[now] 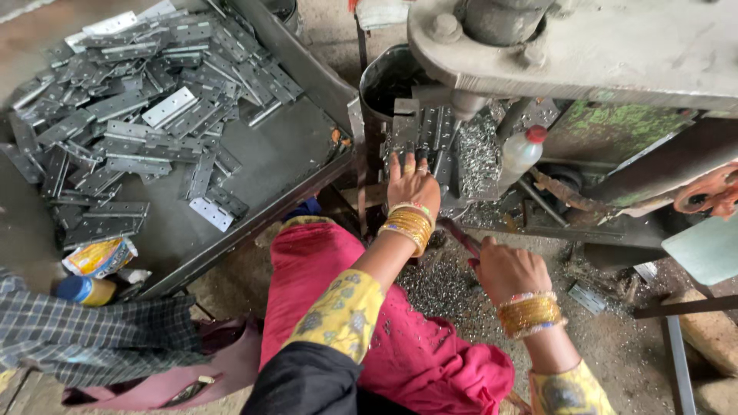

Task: The person repeatedly picks up metal hinge pieces from a tray, places them under a drill press, and operates the machine to drill holes. The person then removes the processed pieces and places them back into the tray. The task is performed continuously throughout the clip.

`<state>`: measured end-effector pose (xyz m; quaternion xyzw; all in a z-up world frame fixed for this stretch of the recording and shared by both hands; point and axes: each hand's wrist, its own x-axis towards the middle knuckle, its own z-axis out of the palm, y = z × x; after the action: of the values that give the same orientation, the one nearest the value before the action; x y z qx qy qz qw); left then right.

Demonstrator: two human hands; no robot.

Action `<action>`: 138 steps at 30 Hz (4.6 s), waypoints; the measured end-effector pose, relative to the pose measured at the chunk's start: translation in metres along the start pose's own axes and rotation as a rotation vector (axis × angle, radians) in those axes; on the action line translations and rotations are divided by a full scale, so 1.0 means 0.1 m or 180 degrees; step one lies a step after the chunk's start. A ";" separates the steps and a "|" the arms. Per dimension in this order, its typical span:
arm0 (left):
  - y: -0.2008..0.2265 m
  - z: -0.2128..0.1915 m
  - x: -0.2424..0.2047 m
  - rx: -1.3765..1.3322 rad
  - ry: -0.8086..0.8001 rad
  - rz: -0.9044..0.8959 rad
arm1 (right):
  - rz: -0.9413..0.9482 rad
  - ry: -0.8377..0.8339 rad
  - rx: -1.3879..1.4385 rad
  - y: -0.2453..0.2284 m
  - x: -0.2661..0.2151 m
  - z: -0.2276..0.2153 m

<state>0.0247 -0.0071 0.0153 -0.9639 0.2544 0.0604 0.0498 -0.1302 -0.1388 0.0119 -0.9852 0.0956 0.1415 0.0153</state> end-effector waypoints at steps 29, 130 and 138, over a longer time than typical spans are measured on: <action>0.12 0.26 -0.10 0.0287 0.0708 0.0122 | 0.0629 0.0010 0.1166 0.32 0.08 1.30; -0.01 0.25 -0.17 -0.1599 0.1741 -0.0299 | 0.0178 0.1391 0.0777 -0.09 -0.27 -0.05; 0.24 0.39 -0.09 -0.0760 0.1791 0.0241 | 0.0296 0.1166 0.0855 -0.17 -0.27 -0.05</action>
<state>0.0015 -0.0182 -0.0237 -0.9316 0.2851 -0.1776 -0.1386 -0.1512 -0.1174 0.0246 -0.9781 0.1601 -0.0531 0.1222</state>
